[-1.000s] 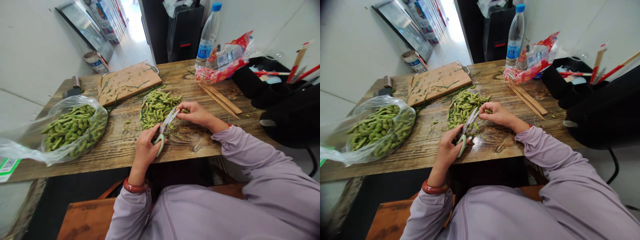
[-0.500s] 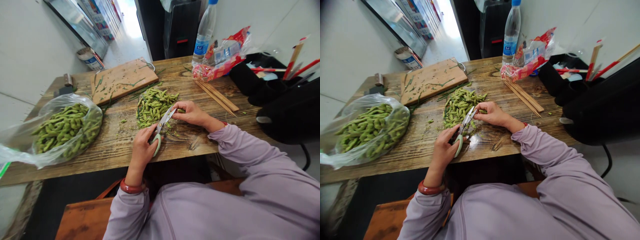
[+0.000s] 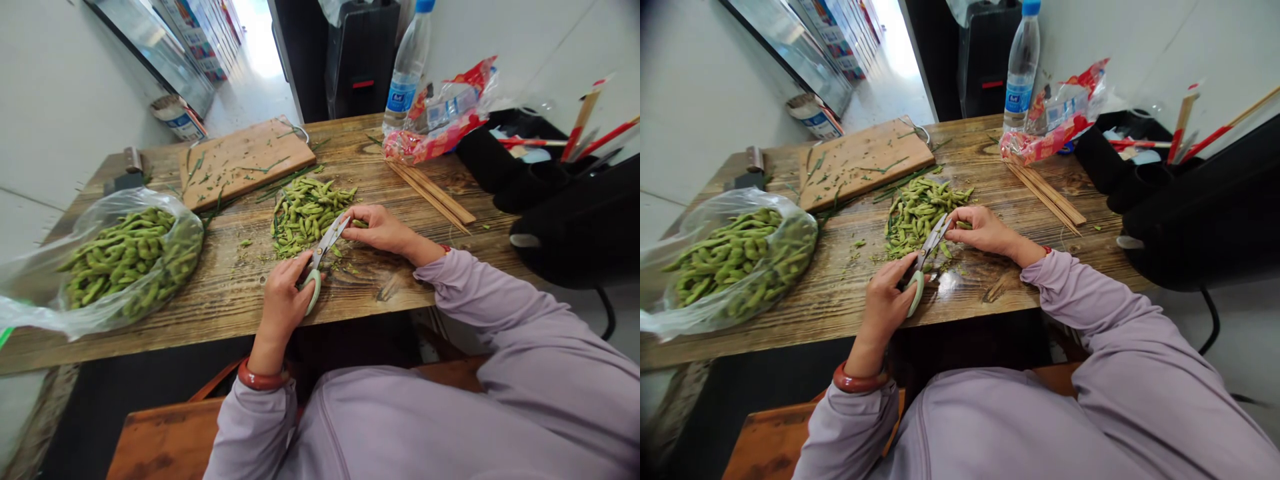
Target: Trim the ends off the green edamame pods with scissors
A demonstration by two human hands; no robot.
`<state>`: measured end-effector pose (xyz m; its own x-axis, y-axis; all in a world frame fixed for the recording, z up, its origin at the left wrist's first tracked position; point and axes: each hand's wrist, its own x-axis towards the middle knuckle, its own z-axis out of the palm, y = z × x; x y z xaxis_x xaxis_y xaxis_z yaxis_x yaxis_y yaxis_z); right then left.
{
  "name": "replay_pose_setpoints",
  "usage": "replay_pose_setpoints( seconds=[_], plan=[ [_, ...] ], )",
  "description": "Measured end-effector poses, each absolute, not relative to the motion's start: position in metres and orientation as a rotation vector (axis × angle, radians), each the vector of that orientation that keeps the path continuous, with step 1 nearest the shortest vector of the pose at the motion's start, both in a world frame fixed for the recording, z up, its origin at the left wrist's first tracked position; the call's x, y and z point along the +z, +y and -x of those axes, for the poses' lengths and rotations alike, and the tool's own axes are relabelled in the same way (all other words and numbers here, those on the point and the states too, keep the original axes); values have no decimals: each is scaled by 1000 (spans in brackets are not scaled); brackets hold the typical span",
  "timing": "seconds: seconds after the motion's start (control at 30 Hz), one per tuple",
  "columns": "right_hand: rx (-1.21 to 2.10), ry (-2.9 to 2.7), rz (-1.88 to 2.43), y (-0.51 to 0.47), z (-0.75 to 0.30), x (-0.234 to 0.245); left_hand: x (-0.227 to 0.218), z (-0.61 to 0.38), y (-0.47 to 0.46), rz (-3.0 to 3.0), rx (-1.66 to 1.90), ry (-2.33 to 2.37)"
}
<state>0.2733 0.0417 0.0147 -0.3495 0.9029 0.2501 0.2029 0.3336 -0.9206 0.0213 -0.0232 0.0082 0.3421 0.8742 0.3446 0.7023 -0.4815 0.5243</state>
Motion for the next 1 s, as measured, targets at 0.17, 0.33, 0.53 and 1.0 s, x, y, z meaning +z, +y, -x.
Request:
replay_pose_setpoints(
  seconds=[0.17,0.33,0.53,1.0],
  plan=[
    [1027,-1750,1003,42,-273,15,8,-22,-20,-2263,888,1382],
    [1017,-1784,974,42,-274,18,9,-21,-20,-2259,909,1343],
    [1032,-1774,987,40,-274,19,10,-20,-22,-2214,911,1321],
    [997,-1848,966,37,-274,25,8,-19,-22,-2209,934,1288]
  ],
)
